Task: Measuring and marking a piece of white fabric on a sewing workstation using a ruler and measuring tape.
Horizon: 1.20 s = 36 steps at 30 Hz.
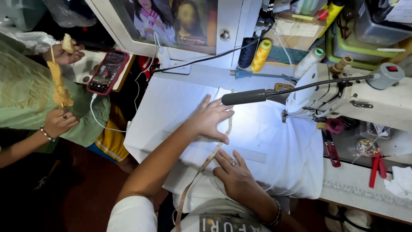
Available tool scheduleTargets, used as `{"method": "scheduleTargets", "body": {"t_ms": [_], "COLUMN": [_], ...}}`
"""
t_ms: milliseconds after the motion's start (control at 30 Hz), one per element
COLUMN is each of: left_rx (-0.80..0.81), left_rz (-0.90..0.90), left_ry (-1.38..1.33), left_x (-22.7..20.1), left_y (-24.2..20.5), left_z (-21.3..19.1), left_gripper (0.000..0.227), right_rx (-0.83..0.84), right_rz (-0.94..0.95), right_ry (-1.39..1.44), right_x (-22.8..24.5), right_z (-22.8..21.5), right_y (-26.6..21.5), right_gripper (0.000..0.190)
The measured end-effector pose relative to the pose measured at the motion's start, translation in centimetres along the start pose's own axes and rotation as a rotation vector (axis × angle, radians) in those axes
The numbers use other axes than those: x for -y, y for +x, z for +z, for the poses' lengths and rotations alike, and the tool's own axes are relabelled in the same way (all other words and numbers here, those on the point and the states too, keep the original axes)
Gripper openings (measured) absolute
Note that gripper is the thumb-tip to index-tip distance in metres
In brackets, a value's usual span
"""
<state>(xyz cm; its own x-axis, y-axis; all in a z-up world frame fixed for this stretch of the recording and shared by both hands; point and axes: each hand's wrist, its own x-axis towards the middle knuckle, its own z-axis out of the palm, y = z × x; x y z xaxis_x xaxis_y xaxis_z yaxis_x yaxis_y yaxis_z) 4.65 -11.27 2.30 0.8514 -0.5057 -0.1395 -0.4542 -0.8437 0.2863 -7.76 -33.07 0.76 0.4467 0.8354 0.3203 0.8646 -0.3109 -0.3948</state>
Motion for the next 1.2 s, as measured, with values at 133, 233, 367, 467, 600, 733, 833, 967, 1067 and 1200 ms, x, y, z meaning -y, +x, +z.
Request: {"method": "scheduleTargets", "body": {"t_ms": [133, 233, 367, 467, 600, 733, 833, 967, 1067, 1200], "left_rx": [-0.004, -0.010, -0.041, -0.193, -0.197, -0.144, -0.117, -0.139, -0.105, -0.060], "left_rz": [0.014, -0.005, 0.004, 0.085, 0.105, 0.046, 0.025, 0.003, -0.006, -0.043], "left_ry": [-0.104, -0.177, -0.273, -0.302, -0.324, -0.354, -0.369, -0.305, -0.282, -0.279], "left_x": [0.7, 1.0, 1.2, 2.9, 3.0, 2.7, 2.5, 2.1, 2.3, 1.7], "left_y": [0.3, 0.5, 0.5, 1.1, 1.0, 0.9, 0.8, 0.8, 1.2, 1.5], "left_z": [-0.9, -1.2, -0.6, 1.8, 1.9, 1.2, 0.8, 0.9, 0.8, -0.5], "left_gripper": [0.089, 0.084, 0.094, 0.065, 0.050, 0.049, 0.046, 0.042, 0.044, 0.050], "right_rx": [-0.052, -0.077, -0.157, -0.186, -0.100, -0.121, -0.166, -0.136, -0.066, -0.072], "right_rz": [-0.039, -0.066, -0.072, -0.003, -0.012, -0.042, -0.029, -0.004, -0.002, -0.002], "right_ry": [-0.011, 0.046, 0.069, -0.030, -0.055, -0.018, 0.006, -0.107, -0.070, -0.017], "right_x": [0.0, 0.1, -1.0, -1.3, -1.3, -1.8, -2.0, -1.2, -1.1, -1.4], "right_z": [-0.5, -1.3, 0.0, 0.3, -0.2, 0.4, 0.8, -0.5, -0.5, -0.3], "right_y": [0.2, 0.5, -0.3, -0.5, 0.0, -0.4, -0.7, 0.2, 0.6, 0.5], "right_gripper": [0.020, 0.020, 0.015, 0.016, 0.021, 0.019, 0.014, 0.026, 0.019, 0.023]}}
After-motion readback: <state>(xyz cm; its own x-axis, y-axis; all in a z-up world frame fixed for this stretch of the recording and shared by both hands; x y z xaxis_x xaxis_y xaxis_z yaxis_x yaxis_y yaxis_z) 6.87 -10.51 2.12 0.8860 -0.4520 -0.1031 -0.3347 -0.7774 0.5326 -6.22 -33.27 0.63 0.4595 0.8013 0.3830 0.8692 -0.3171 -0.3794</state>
